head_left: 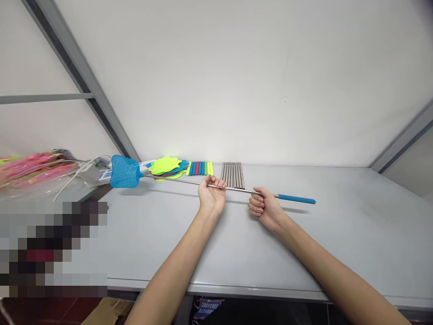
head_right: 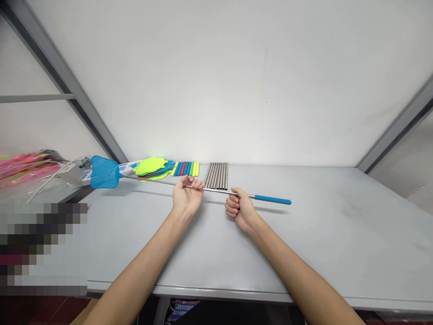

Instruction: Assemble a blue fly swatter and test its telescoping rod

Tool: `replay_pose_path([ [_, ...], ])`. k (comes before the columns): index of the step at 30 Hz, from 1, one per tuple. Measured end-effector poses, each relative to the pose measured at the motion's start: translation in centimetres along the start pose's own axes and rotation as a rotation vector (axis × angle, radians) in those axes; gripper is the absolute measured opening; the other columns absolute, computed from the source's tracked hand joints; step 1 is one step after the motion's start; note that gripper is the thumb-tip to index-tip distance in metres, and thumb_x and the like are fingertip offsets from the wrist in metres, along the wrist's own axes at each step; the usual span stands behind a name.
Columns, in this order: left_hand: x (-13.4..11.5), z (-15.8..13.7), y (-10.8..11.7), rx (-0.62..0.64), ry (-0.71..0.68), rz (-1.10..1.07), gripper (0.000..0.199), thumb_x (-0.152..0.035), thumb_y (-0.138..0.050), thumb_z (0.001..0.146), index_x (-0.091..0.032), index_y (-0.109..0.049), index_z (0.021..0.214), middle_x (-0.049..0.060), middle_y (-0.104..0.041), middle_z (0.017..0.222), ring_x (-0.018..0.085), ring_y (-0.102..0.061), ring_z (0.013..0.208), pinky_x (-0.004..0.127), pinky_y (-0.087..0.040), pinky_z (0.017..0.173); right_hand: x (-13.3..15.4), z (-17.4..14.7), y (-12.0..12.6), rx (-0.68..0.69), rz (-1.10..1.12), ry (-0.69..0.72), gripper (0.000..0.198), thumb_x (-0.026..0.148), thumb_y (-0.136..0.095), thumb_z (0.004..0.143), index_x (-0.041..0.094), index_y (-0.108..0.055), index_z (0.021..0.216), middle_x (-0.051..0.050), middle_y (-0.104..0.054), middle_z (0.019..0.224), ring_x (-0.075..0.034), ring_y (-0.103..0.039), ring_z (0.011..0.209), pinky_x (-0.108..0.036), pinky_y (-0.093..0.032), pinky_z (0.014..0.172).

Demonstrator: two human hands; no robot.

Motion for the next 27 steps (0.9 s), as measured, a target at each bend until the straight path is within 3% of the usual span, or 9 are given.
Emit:
replay_pose_path([
  [4, -0.2, -0.1, 0.1, -0.012, -0.016, 0.089, 0.021, -0.02, -0.041, 0.075, -0.015, -0.041, 0.055, -0.002, -0.043, 0.052, 0.009, -0.045, 0.047, 0.021, -0.037, 0.049, 0.0, -0.1, -0.2, 0.012, 0.013, -0.014, 0.04, 0.028, -0.043, 0.077, 0.02, -0.023, 0.043, 0.008, -0.018, 0.036, -0.006, -0.017, 0.032, -0.02, -0.018, 0.031],
  [9, 0.1, -0.4, 0.1, -0.012, -0.034, 0.233, 0.015, -0.022, -0.05, 0.07, -0.015, -0.046, 0.057, -0.003, -0.047, 0.056, 0.007, -0.043, 0.044, 0.019, -0.033, 0.044, 0.3, -0.2, -0.5, 0.012, 0.031, -0.01, 0.04, 0.027, -0.043, 0.077, 0.019, -0.024, 0.043, 0.008, -0.019, 0.035, -0.006, -0.018, 0.032, -0.02, -0.019, 0.031],
  [27, 1.0, -0.9, -0.5, 0.031, 0.046, 0.345, 0.03, -0.022, -0.047, 0.072, -0.016, -0.035, 0.046, -0.006, -0.029, 0.043, 0.005, -0.024, 0.034, 0.021, -0.028, 0.039, 0.3, -0.3, 0.0, -0.02, 0.063, -0.002, 0.041, 0.027, -0.044, 0.076, 0.02, -0.022, 0.043, 0.008, -0.018, 0.035, -0.006, -0.017, 0.032, -0.02, -0.019, 0.031],
])
Point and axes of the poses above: each hand's wrist, its own z-axis towards the middle knuckle, its own y-axis out of the back of the hand, x = y × z, the point moved 8 cm from there along z, towards the middle knuckle
